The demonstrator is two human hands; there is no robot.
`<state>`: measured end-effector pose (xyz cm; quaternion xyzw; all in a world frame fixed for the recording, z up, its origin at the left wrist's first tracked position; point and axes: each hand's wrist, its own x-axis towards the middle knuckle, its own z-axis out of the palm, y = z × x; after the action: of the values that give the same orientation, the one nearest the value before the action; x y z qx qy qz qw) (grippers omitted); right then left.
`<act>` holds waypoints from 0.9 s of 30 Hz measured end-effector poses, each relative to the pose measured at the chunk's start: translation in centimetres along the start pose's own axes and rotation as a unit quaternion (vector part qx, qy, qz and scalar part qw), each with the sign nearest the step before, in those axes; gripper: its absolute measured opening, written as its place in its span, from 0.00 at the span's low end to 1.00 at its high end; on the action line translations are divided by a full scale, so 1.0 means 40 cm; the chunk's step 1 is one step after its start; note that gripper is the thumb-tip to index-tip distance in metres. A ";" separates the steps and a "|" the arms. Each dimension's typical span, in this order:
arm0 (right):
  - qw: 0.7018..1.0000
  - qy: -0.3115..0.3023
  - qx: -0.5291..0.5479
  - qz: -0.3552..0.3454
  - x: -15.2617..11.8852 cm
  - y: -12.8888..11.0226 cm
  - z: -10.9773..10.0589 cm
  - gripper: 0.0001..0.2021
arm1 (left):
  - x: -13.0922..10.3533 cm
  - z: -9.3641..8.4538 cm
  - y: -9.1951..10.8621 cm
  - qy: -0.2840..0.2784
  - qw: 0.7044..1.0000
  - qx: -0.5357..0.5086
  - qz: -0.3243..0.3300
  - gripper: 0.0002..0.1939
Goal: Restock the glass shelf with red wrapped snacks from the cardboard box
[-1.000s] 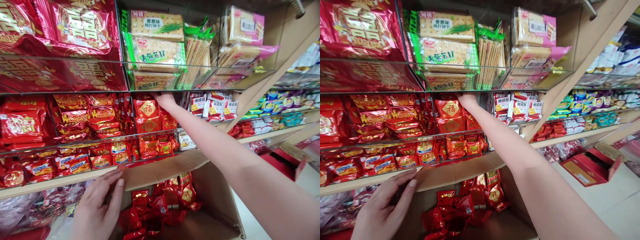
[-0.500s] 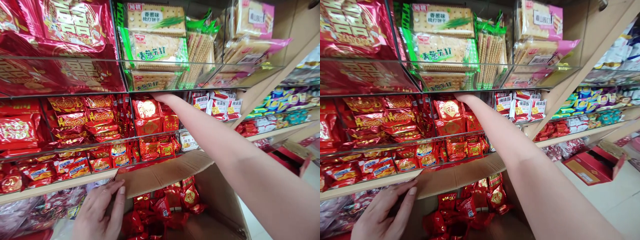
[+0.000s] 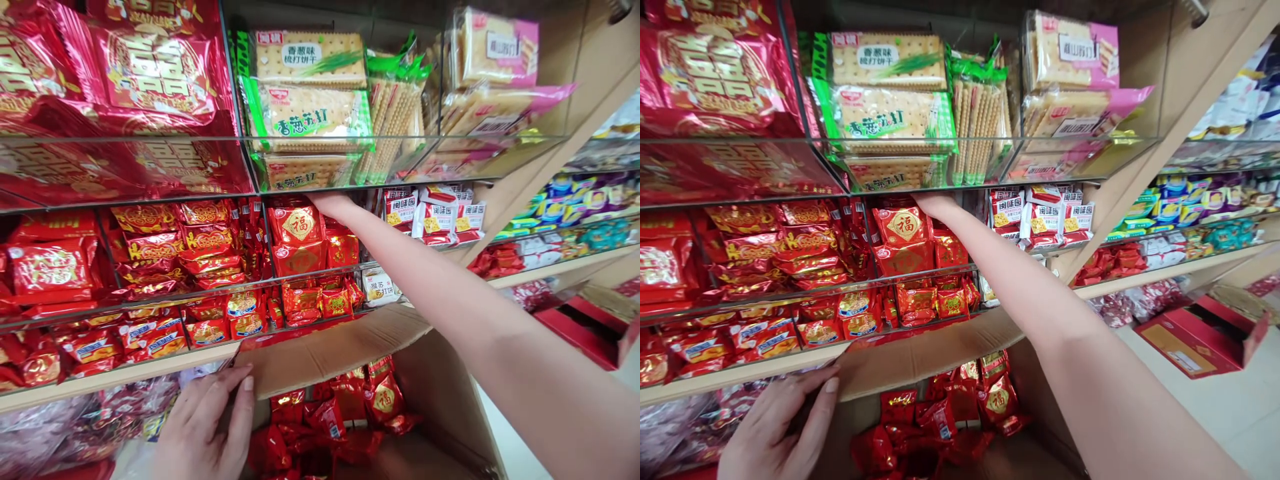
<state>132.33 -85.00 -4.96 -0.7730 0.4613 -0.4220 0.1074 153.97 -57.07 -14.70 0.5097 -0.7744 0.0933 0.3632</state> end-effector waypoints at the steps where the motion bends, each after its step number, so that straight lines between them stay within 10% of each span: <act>1: 1.000 0.004 0.006 0.011 -0.022 -0.003 -0.006 0.19 | 0.000 0.000 0.000 0.003 1.000 0.003 0.003 0.07; 12: 0.988 0.099 0.015 -0.115 -0.305 -0.109 -0.116 0.12 | -0.003 -0.003 -0.002 -0.006 1.000 0.002 -0.011 0.07; 15: 0.982 -0.092 0.088 -0.140 -0.476 -0.174 -0.151 0.09 | 0.001 0.000 0.005 -0.001 1.000 0.002 -0.014 0.07; 19: 0.901 -0.430 0.029 -0.055 -0.694 -0.137 -0.113 0.09 | 0.008 0.001 0.013 -0.003 0.999 0.003 -0.032 0.08; 22: 0.886 -0.436 -0.111 0.112 -0.792 -0.031 -0.030 0.09 | 0.009 0.001 0.018 -0.010 0.999 0.012 -0.048 0.10; 27: 0.881 -0.398 -0.165 0.192 -0.865 0.064 0.090 0.12 | 0.007 0.002 0.022 -0.007 0.998 0.022 -0.063 0.11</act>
<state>125.90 -59.41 -27.74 -0.7784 0.5825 0.0330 0.2317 153.10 -56.92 -14.39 0.5662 -0.7408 0.0838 0.3515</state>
